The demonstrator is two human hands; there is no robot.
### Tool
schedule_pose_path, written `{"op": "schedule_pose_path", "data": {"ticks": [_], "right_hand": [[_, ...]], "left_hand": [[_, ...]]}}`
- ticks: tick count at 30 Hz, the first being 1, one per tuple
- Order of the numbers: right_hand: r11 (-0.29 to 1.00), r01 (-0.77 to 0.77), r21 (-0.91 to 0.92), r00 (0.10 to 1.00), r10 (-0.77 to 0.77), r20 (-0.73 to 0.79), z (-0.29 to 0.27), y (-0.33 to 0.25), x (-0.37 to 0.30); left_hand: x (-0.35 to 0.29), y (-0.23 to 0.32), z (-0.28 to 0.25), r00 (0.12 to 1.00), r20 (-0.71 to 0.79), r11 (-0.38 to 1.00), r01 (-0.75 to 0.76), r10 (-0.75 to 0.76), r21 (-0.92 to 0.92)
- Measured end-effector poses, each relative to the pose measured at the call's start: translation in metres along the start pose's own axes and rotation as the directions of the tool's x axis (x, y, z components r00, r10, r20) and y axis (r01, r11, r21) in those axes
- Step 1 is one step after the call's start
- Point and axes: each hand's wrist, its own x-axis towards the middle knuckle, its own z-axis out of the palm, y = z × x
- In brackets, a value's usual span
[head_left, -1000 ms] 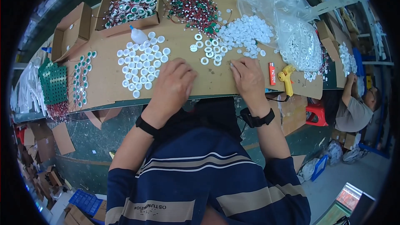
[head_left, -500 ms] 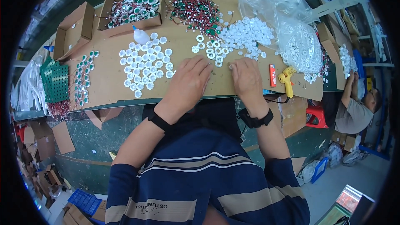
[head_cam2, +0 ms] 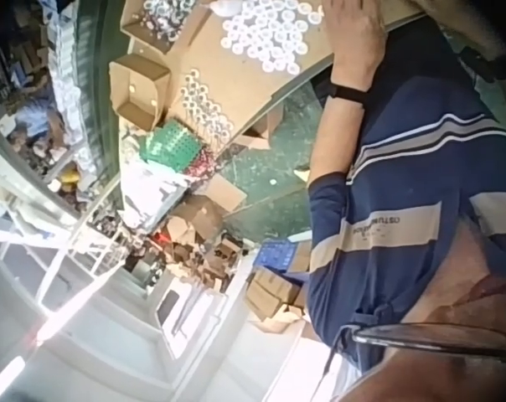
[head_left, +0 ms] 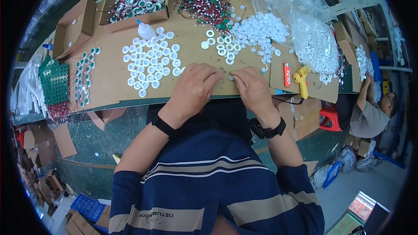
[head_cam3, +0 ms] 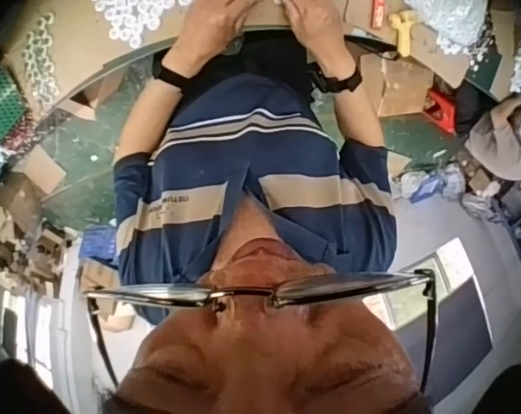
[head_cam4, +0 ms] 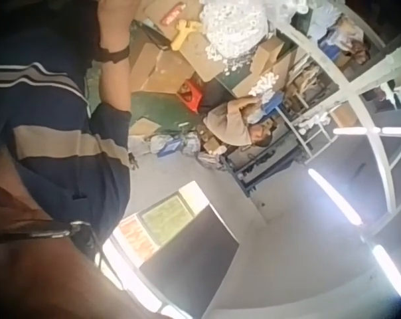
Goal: The person picks up white plastic rings and small white caps by hand, presses them together, and places the assembled units onto the table. After repeating this process, the person moves a green circuit board and places the finished units into a cardboard box.
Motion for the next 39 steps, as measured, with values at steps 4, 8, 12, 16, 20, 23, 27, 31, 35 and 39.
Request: {"op": "schedule_pose_path", "data": {"ticks": [4, 8, 12, 16, 20, 23, 27, 31, 35, 39], "right_hand": [[0.999, -0.026, 0.044, 0.998, 0.024, 0.063, -0.008, -0.004, 0.004], [0.999, 0.0, 0.037, 0.997, -0.003, 0.079, -0.006, -0.002, 0.005], [0.999, 0.001, 0.053, 0.997, -0.004, 0.072, -0.003, -0.005, 0.007], [0.997, 0.023, 0.078, 0.998, -0.027, 0.048, 0.002, -0.018, 0.016], [0.995, 0.031, 0.09, 0.999, -0.033, 0.018, 0.009, -0.026, 0.023], [0.995, 0.018, 0.094, 1.0, -0.02, 0.016, 0.016, -0.028, 0.025], [0.997, -0.003, 0.083, 1.0, 0.001, 0.031, 0.022, -0.029, 0.024], [0.998, -0.011, 0.059, 0.999, 0.009, 0.037, 0.023, -0.032, 0.024], [0.998, -0.02, 0.051, 0.999, 0.019, 0.037, 0.024, -0.032, 0.024], [0.999, -0.013, 0.046, 0.999, 0.011, 0.039, 0.025, -0.031, 0.023]], "left_hand": [[0.001, 0.002, 0.0, 0.997, -0.078, 0.999, 0.018, -0.015, 0.046], [0.001, 0.0, 0.001, 0.996, -0.076, 0.998, 0.048, -0.044, 0.05], [0.001, -0.001, 0.001, 0.996, -0.069, 0.998, 0.053, -0.051, 0.025], [0.0, -0.001, 0.002, 0.992, -0.07, 0.995, 0.102, -0.101, 0.014], [-0.001, -0.004, 0.003, 0.991, -0.086, 0.995, 0.096, -0.098, -0.028], [-0.001, -0.006, 0.003, 0.991, -0.081, 0.992, 0.103, -0.108, -0.067], [-0.001, -0.005, 0.002, 0.99, -0.081, 0.99, 0.112, -0.119, -0.087], [-0.001, -0.005, 0.003, 0.988, -0.075, 0.988, 0.124, -0.132, -0.095], [-0.001, -0.004, 0.003, 0.989, -0.077, 0.989, 0.122, -0.129, -0.09], [-0.002, -0.004, 0.002, 0.988, -0.086, 0.99, 0.118, -0.125, -0.079]]}}
